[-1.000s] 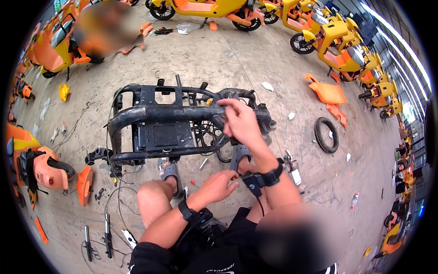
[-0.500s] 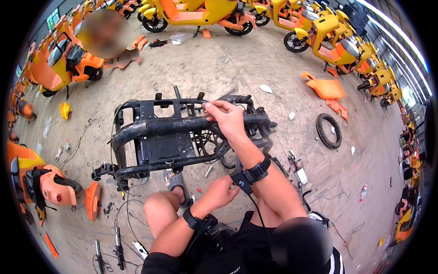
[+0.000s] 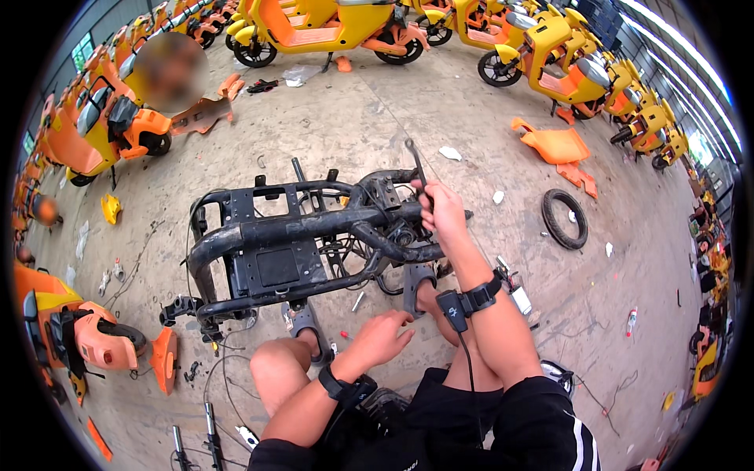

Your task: The person assembles the front frame of a yellow electric scooter, attaching handlebars, wiring, and control components. They use a screwdriver to tighten bolts and secure parts while sitting on the floor in a workshop filled with similar scooters.

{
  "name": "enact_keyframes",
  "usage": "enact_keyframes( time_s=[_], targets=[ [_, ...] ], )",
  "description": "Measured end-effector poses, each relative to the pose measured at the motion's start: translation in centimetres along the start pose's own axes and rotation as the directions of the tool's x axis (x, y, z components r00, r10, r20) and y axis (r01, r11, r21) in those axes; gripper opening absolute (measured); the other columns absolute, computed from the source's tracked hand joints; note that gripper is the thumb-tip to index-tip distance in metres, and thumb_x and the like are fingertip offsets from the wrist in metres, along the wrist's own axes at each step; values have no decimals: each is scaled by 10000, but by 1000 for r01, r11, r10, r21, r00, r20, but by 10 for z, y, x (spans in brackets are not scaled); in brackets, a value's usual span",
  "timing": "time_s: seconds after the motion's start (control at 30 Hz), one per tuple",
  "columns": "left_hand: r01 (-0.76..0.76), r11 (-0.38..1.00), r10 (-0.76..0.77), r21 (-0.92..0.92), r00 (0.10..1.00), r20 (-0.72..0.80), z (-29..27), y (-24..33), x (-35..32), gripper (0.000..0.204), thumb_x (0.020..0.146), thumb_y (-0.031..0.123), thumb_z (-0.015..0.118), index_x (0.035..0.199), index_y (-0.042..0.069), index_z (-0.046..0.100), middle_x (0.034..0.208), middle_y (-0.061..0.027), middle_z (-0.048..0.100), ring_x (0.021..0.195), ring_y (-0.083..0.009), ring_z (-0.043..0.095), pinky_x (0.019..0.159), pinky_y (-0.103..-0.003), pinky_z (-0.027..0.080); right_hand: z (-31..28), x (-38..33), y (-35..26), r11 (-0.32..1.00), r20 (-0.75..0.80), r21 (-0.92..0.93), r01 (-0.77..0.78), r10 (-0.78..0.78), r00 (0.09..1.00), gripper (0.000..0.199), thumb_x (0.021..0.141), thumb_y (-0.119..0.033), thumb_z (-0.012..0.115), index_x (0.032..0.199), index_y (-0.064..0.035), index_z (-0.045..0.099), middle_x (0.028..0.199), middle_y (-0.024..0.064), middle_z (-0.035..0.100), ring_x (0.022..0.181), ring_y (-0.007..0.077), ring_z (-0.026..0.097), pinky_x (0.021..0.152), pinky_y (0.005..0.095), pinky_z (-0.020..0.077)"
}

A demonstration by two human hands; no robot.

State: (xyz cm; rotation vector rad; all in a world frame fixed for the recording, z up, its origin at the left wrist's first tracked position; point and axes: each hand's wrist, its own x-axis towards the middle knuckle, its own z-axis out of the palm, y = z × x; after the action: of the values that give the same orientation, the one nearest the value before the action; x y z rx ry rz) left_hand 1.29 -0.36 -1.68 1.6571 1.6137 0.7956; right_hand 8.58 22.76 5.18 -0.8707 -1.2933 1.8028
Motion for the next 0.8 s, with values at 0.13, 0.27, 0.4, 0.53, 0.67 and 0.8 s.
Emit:
enact_keyframes(
  time_s=[0.13, 0.27, 0.4, 0.53, 0.67, 0.8],
  targets=[
    [-36, 999, 36, 23, 999, 3, 3, 2, 5, 265, 863, 213, 642, 1039, 14, 635, 976, -179, 658, 871, -330, 649, 748, -417, 516, -7, 0, -2, 963, -96, -266, -30, 5, 995, 300, 922, -310, 629, 955, -19, 692, 586, -64, 443, 433, 28, 327, 393, 211, 220],
    [29, 1000, -29, -7, 997, 71, 1, 8, 5, 285, 877, 235, 610, 1072, 27, 627, 1026, -189, 644, 984, -385, 605, 830, -456, 490, -8, -3, -8, 937, -100, -342, -72, 40, 994, 326, 896, -350, 668, 845, -32, 719, 557, -80, 424, 433, 22, 326, 394, 214, 206],
    [31, 1000, -31, 3, 996, 86, 2, 7, 4, 289, 877, 237, 611, 1075, 28, 622, 1017, -189, 644, 974, -388, 605, 824, -459, 488, -9, 4, -12, 922, -95, -355, -154, 128, 987, 296, 885, -325, 686, 847, -33, 718, 526, -78, 414, 417, 23, 318, 393, 214, 196],
    [15, 1000, -17, 16, 997, 77, 2, 4, 2, 290, 877, 237, 612, 1077, 27, 618, 1006, -192, 643, 958, -395, 604, 812, -464, 488, -18, 21, -7, 933, -119, -335, -133, 98, 988, 308, 811, -327, 745, 835, -21, 722, 529, -48, 460, 435, 39, 375, 392, 220, 244],
    [9, 1000, -11, 23, 997, 75, 1, 4, -1, 293, 879, 240, 615, 1083, 29, 616, 1009, -184, 645, 930, -379, 617, 791, -453, 497, -23, 25, -8, 899, -83, -421, -123, 97, 992, 316, 817, -328, 741, 842, -14, 717, 535, -9, 531, 423, 48, 405, 388, 220, 261],
    [24, 998, -30, 59, 995, 94, -2, 6, -5, 303, 885, 252, 619, 1097, 35, 620, 1039, -163, 651, 895, -336, 642, 774, -427, 510, -12, 10, -22, 877, -70, -438, -196, 184, 980, 308, 839, -313, 718, 864, -6, 709, 573, 54, 612, 404, 62, 448, 386, 222, 302]
  ],
)
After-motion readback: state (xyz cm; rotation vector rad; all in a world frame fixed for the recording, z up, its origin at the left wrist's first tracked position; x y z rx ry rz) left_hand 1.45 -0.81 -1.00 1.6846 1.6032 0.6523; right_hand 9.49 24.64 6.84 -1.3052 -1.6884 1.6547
